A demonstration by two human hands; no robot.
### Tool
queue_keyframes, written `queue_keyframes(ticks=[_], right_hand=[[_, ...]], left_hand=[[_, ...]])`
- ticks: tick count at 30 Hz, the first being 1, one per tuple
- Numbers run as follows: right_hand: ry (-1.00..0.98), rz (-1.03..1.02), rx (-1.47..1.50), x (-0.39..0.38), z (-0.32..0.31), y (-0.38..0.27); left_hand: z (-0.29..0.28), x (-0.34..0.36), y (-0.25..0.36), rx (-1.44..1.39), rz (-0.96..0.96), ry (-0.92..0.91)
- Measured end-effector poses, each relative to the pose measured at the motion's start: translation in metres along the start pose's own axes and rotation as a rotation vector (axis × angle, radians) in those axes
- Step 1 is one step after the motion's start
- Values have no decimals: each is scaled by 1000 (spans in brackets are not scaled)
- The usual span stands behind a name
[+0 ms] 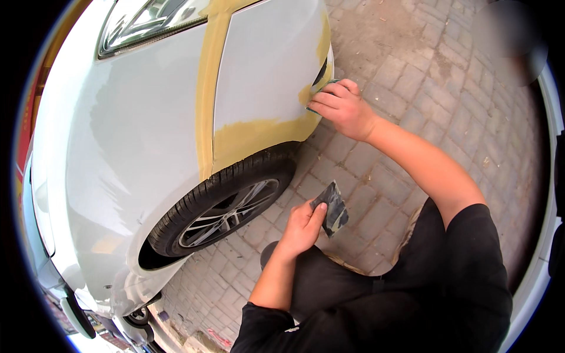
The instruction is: The person applies a yellowish body filler to a white car's front fender using a blue plastic spreader. They repeatedly scrape the filler onto the spreader from a metal putty knife and smooth it into the panel area near the wheel arch.
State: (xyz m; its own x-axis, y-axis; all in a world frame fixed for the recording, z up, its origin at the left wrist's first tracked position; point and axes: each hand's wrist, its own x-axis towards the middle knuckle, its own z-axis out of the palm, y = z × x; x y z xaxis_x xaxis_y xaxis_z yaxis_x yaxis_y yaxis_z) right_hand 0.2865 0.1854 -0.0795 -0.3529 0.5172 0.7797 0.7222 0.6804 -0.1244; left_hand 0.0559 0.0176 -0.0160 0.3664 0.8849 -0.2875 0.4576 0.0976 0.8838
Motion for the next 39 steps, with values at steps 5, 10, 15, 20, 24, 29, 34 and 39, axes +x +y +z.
queue_keyframes(ticks=[5,10,15,20,24,29,34,39], right_hand=[[112,28,-10,13,-14,2],[165,54,-39,25,-5,1],[112,-75,-100,22,-4,5],[6,-219,-144,18,-8,7],[-74,-286,-233,8,-2,11],[-253,-272,-88,5,-9,16],[-307,145,184,-11,-30,4],[-357,1294,1039,-18,-52,-20]], left_hand=[[0,-4,-3,-14,-2,16],[-1,-5,-5,3,23,23],[-4,-3,0,-9,-17,-4],[-5,1,-2,23,-30,-50],[-3,5,-4,55,-13,-61],[-1,4,-2,37,-24,-28],[-3,1,0,-15,-17,8],[-4,1,-13,-109,-58,65]])
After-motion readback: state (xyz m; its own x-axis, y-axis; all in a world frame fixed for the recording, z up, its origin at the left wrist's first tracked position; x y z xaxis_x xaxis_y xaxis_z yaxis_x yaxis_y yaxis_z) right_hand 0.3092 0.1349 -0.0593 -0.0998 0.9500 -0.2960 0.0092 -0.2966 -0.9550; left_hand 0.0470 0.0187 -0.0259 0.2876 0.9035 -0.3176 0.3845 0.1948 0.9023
